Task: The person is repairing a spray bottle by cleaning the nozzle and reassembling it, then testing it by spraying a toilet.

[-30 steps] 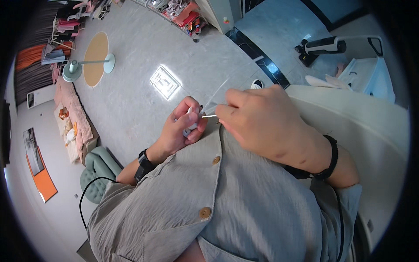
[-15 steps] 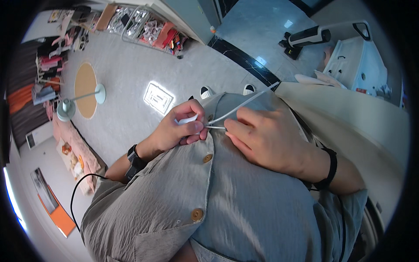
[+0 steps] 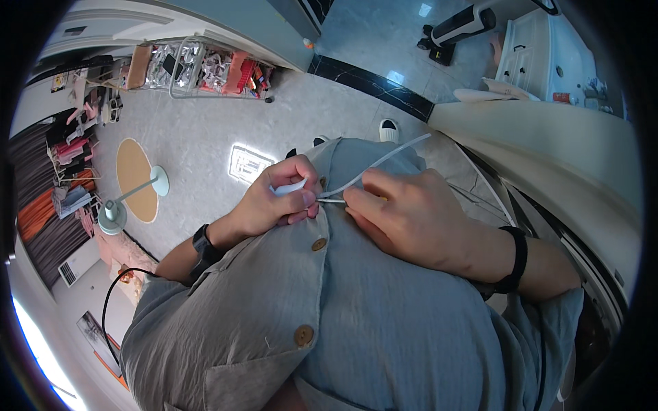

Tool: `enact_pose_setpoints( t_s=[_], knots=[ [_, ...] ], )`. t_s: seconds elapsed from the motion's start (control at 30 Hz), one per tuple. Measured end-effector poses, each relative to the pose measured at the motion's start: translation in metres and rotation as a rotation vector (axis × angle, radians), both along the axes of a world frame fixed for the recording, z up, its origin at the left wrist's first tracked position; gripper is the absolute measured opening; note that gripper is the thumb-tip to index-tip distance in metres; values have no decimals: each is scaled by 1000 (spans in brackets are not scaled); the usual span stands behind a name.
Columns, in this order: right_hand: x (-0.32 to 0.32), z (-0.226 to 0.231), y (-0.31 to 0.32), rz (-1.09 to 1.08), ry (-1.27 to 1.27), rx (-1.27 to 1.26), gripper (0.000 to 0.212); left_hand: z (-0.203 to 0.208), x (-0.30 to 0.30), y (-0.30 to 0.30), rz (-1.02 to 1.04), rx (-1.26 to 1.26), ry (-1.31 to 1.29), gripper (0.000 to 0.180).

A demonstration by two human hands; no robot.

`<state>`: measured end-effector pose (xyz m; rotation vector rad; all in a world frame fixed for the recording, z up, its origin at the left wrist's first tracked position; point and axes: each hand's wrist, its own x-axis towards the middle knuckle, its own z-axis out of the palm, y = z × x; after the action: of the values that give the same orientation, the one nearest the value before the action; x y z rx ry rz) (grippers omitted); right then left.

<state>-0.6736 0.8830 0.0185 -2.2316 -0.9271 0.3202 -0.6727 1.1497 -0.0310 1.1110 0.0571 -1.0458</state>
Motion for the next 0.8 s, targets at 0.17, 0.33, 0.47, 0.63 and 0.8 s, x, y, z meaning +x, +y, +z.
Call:
enact_pose_setpoints(
  t_s=[0.17,0.33,0.47,0.63,0.8],
  knots=[
    [7,0,0,39,-7,17,12,7,2,-5,17,56,23,10],
    [12,2,0,62,15,18,10,6,-1,-6,39,54,4,9],
    [15,1,1,69,29,39,10,6,1,-6,45,56,10,9],
    [15,2,3,75,30,31,10,3,0,-4,69,10,20,7],
    [15,2,5,55,37,1,11,0,3,-2,73,19,3,7]
  ],
)
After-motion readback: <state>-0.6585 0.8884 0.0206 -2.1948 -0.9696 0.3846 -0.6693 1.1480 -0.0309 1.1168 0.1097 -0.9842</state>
